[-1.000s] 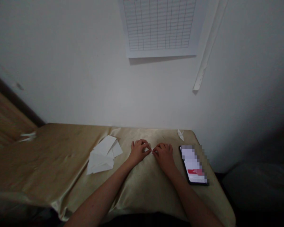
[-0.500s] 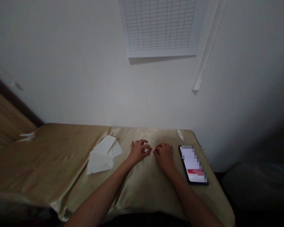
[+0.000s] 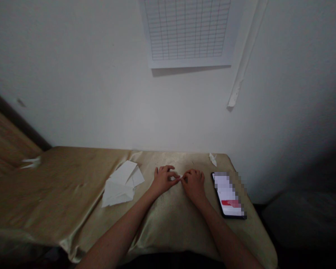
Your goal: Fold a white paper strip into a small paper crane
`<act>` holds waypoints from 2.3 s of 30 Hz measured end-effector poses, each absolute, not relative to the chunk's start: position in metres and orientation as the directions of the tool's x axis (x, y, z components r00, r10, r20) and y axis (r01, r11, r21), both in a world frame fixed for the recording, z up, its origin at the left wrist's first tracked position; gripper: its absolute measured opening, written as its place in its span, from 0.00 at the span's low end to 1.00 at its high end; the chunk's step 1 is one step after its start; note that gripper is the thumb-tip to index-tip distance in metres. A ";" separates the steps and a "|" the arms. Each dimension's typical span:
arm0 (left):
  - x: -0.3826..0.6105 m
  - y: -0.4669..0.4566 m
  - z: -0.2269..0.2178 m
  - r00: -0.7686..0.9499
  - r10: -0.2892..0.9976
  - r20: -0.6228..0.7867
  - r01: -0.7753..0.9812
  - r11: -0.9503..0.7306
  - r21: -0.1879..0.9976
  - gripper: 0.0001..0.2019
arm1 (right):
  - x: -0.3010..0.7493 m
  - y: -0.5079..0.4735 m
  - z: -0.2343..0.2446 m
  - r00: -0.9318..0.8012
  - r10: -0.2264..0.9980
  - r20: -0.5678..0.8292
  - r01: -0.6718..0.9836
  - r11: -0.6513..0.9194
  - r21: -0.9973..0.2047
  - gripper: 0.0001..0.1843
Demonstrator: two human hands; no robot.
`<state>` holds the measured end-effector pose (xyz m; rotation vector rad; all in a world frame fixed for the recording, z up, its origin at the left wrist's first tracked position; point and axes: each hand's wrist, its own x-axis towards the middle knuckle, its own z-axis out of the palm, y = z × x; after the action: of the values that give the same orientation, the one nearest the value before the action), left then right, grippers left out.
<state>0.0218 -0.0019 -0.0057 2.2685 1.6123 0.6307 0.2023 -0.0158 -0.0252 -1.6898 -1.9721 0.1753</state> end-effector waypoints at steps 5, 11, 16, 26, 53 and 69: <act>0.021 -0.002 -0.006 0.276 0.944 0.180 0.823 -0.329 0.463 0.07 | 0.203 -0.015 -0.027 -0.065 0.950 0.305 0.881 0.198 -0.429 0.10; 0.023 -0.004 -0.008 0.242 0.955 0.171 0.827 -0.295 0.479 0.06 | 0.205 -0.013 -0.031 -0.085 0.946 0.314 0.870 0.224 -0.439 0.11; 0.023 -0.005 -0.009 0.225 0.957 0.185 0.834 -0.287 0.472 0.07 | 0.206 -0.013 -0.031 -0.092 0.950 0.298 0.877 0.219 -0.428 0.10; 0.022 -0.006 -0.010 0.249 0.949 0.193 0.832 -0.312 0.459 0.07 | 0.207 -0.014 -0.030 -0.109 0.944 0.312 0.885 0.235 -0.402 0.09; 0.032 -0.005 -0.004 0.226 0.959 0.173 0.817 -0.283 0.503 0.01 | 0.201 -0.018 -0.022 -0.081 0.959 0.273 0.908 0.184 -0.377 0.10; 0.036 -0.007 -0.004 0.170 0.970 0.171 0.818 -0.236 0.524 0.12 | 0.202 -0.017 -0.027 -0.058 0.950 0.306 0.884 0.191 -0.427 0.09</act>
<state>0.0362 -0.0072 -0.0037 2.1404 1.7090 0.6879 0.2022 -0.0168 -0.0268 -1.7088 -1.9572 0.1695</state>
